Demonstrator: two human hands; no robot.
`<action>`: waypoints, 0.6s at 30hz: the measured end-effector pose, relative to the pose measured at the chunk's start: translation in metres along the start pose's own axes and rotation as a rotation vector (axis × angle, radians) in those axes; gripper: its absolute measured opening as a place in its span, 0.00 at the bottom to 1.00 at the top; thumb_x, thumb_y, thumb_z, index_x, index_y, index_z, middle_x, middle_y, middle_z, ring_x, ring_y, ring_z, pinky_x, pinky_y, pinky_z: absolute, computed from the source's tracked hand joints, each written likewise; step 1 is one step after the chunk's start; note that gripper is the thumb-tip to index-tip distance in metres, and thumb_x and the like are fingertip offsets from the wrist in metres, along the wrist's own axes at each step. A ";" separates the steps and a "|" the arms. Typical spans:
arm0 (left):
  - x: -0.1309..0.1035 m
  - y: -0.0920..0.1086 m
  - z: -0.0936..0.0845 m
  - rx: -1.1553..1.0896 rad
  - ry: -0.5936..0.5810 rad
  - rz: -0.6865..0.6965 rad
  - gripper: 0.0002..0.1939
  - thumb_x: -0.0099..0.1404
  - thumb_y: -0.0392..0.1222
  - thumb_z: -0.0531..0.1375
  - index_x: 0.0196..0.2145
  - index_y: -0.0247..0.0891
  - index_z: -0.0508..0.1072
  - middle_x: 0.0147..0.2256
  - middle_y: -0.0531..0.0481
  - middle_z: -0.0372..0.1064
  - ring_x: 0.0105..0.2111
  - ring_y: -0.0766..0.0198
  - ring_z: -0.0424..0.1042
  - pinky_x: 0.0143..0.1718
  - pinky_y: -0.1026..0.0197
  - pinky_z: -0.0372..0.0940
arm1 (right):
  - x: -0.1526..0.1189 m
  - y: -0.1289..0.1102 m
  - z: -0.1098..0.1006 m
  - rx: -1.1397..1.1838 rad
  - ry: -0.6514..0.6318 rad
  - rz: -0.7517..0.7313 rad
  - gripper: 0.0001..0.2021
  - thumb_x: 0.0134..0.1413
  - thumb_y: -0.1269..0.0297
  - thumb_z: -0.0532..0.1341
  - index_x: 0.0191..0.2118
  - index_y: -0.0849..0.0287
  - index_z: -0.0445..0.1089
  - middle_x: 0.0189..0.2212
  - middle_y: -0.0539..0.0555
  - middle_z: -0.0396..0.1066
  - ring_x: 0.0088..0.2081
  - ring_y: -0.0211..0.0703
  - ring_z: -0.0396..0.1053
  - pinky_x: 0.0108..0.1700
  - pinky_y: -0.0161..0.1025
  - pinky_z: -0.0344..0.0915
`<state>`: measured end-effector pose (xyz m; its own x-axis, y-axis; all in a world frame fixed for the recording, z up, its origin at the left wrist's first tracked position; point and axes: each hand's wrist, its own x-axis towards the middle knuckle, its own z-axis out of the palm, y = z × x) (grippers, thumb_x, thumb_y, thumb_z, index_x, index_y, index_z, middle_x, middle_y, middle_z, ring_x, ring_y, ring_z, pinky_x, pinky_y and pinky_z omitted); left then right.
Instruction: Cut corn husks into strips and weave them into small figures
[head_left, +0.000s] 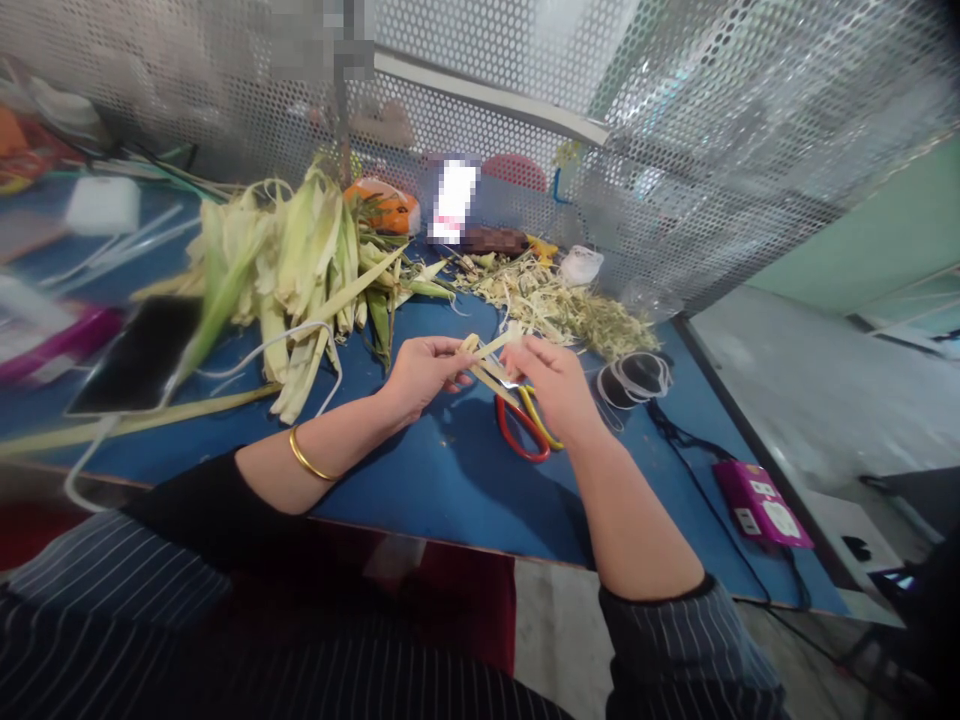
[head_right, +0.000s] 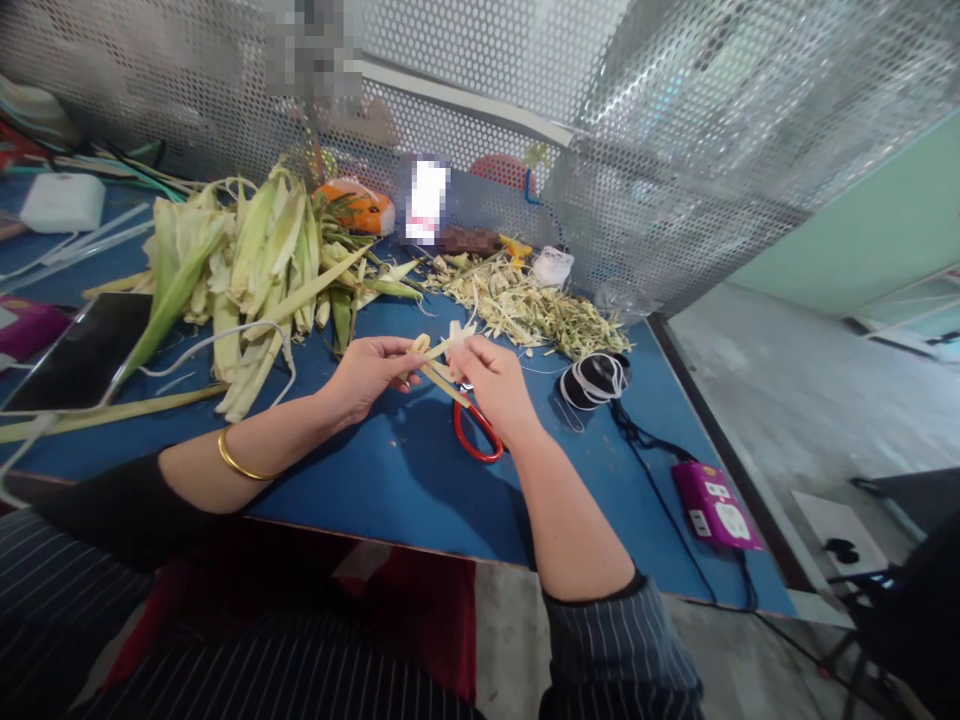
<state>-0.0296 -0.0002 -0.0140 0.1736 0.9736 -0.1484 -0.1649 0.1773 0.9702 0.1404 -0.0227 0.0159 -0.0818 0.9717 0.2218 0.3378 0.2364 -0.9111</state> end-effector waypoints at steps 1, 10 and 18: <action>-0.001 0.000 0.001 0.012 -0.001 0.003 0.09 0.54 0.36 0.67 0.35 0.33 0.78 0.27 0.49 0.74 0.22 0.72 0.70 0.23 0.67 0.64 | 0.000 0.001 0.000 -0.062 -0.043 0.032 0.18 0.55 0.53 0.59 0.20 0.58 0.63 0.21 0.49 0.64 0.26 0.36 0.60 0.32 0.36 0.59; -0.002 -0.005 0.000 0.163 -0.057 0.125 0.13 0.54 0.39 0.66 0.38 0.32 0.79 0.26 0.49 0.75 0.22 0.71 0.70 0.25 0.68 0.66 | 0.000 0.006 0.001 -0.292 -0.113 0.121 0.18 0.54 0.53 0.59 0.20 0.60 0.66 0.19 0.47 0.63 0.23 0.35 0.58 0.29 0.35 0.54; -0.002 -0.006 0.000 0.250 -0.080 0.190 0.13 0.55 0.42 0.65 0.38 0.34 0.80 0.30 0.47 0.77 0.24 0.69 0.72 0.29 0.67 0.68 | -0.001 0.006 0.003 -0.436 -0.042 0.004 0.17 0.54 0.53 0.60 0.21 0.59 0.68 0.19 0.47 0.65 0.23 0.35 0.59 0.28 0.35 0.53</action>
<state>-0.0286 -0.0036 -0.0199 0.2396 0.9698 0.0461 0.0403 -0.0574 0.9975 0.1395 -0.0225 0.0091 -0.1144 0.9739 0.1959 0.7020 0.2188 -0.6777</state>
